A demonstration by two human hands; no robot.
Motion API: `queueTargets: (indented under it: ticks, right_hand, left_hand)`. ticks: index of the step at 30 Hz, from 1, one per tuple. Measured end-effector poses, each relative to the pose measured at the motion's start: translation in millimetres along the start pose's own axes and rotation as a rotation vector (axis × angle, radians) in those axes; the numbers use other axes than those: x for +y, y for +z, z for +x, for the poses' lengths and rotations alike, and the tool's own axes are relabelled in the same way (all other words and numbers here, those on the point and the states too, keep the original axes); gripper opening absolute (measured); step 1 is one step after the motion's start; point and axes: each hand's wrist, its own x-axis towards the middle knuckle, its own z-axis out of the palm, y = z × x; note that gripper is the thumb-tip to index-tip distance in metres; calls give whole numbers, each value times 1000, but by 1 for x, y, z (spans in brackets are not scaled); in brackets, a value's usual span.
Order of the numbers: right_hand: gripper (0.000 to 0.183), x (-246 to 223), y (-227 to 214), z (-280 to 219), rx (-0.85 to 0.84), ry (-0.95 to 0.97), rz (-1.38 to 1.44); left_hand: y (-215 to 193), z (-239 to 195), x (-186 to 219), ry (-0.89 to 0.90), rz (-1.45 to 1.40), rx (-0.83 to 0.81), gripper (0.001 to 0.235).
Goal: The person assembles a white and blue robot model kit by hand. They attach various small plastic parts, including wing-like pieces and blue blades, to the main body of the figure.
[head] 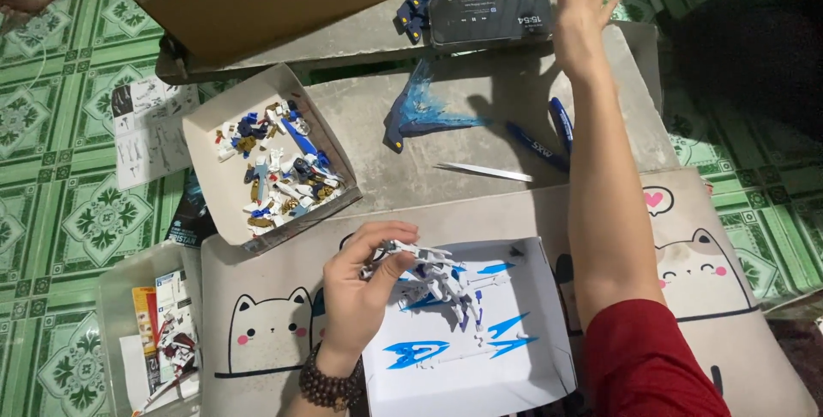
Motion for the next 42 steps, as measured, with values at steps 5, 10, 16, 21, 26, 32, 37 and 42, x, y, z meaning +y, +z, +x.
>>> queueTargets:
  ticks: [5, 10, 16, 21, 26, 32, 37, 42]
  right_hand:
    - [63, 16, 21, 7, -104, -63, -346]
    - [72, 12, 27, 7, -186, -105, -511]
    - [70, -1, 10, 8, -196, -49, -515]
    - [71, -5, -3, 5, -238, 34, -460]
    - [72, -15, -11, 9, -124, -17, -357]
    - [69, -43, -35, 3, 34, -216, -265]
    - [59, -91, -53, -10, 99, -346, -181]
    - [66, -75, -45, -11, -7, -206, -177]
  left_hand:
    - [0, -1, 2, 36, -25, -26, 13]
    - [-2, -2, 1, 69, -47, -39, 13]
    - [-4, -1, 2, 99, -133, -24, 15]
    - [-4, -2, 0, 79, -133, -18, 14]
    - [-4, -2, -1, 47, -126, 9, 13]
    - [-3, -1, -3, 21, -154, 20, 15]
    - [-6, -2, -8, 9, -233, 51, 17]
    - [-8, -3, -5, 37, -288, -17, 11]
